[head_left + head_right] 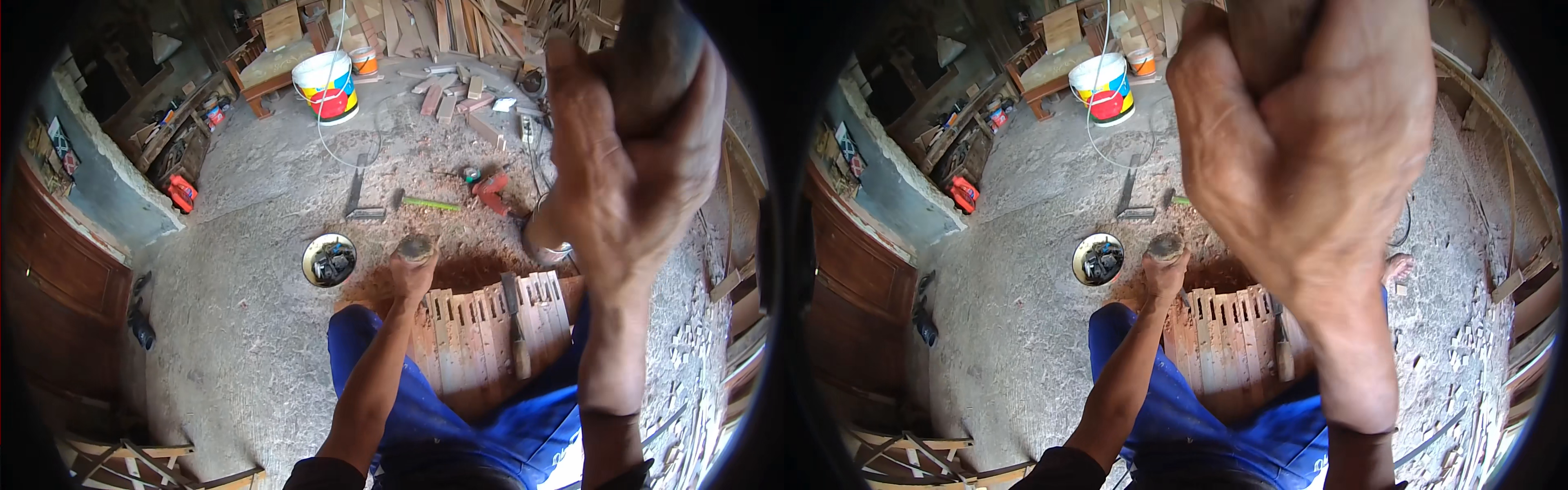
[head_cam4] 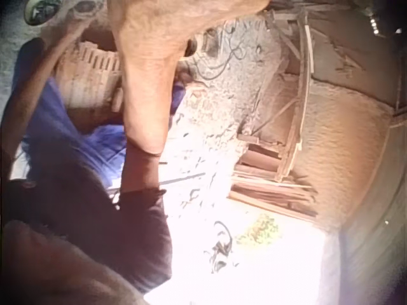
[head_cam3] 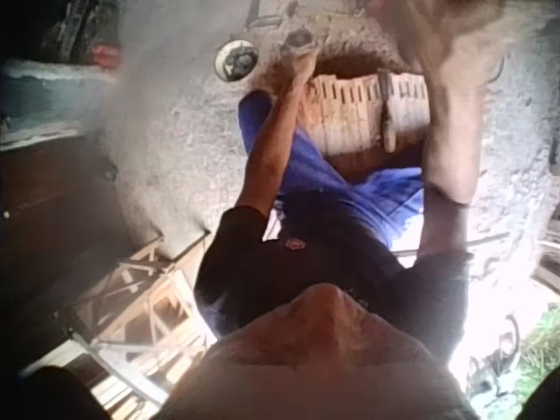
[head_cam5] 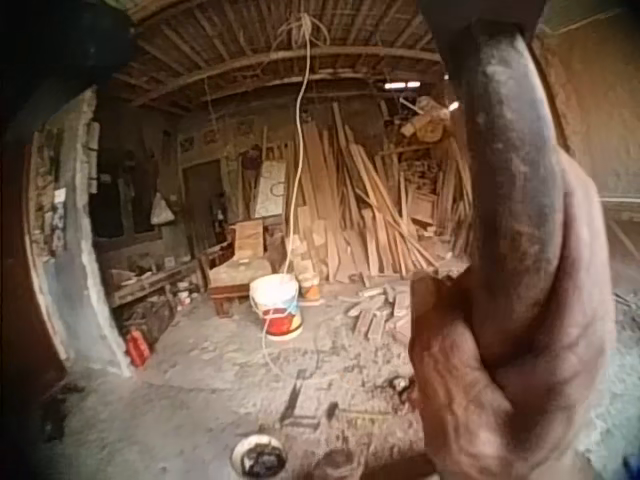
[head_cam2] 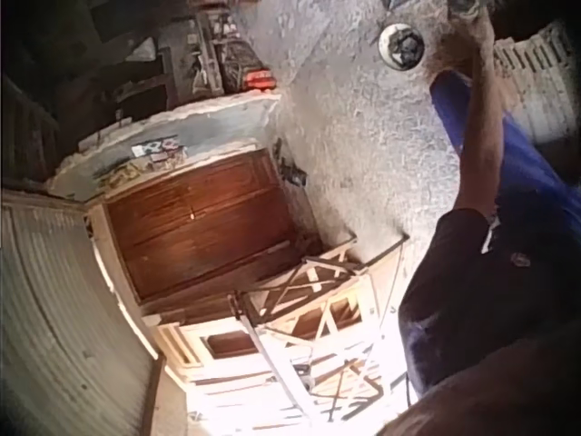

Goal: The person uses a chisel and a hammer to carve mortise holes into a series of wooden pieces aligned on the floor.

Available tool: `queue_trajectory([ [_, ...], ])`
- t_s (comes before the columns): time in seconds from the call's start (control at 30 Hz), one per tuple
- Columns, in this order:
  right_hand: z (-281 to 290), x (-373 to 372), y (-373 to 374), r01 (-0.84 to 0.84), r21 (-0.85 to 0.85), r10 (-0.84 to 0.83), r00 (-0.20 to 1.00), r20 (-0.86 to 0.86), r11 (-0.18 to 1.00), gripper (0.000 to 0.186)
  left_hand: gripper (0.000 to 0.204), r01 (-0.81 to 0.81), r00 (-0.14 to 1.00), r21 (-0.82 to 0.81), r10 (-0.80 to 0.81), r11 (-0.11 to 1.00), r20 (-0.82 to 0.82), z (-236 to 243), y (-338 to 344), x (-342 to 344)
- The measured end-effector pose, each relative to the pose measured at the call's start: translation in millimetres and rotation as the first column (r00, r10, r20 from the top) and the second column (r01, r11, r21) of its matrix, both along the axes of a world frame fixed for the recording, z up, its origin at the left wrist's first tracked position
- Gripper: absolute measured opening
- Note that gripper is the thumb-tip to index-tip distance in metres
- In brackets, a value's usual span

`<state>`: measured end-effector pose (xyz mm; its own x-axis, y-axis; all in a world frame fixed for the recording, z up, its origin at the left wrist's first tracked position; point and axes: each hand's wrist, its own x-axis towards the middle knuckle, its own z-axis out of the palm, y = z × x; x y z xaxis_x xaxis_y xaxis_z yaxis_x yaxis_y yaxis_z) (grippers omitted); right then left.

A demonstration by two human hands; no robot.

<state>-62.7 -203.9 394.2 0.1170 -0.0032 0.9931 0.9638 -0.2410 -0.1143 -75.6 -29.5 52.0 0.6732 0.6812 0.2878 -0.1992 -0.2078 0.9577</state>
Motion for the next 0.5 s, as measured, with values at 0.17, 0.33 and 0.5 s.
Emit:
queue_trajectory([
  [0.17,-216.5,-10.5,-18.0,-0.005,-0.937,-0.272,0.956,-0.107,0.35,0.078,0.02,0.016,0.991,0.211,-0.044,0.977,0.127,11.4,-10.5,-11.4],
  [0.33,-167.1,-47.3,-36.5,-0.458,-0.784,-0.274,0.759,-0.59,0.42,0.08,0.017,0.122,0.966,0.028,-0.125,0.992,0.225,-13.5,-15.5,-8.9],
  [0.5,-39.5,-31.6,-27.4,-0.461,-0.437,0.207,0.833,-0.513,0.773,0.076,0.015,-0.021,0.997,-0.085,0.015,0.996,-0.073,-25.5,43.0,23.2],
])
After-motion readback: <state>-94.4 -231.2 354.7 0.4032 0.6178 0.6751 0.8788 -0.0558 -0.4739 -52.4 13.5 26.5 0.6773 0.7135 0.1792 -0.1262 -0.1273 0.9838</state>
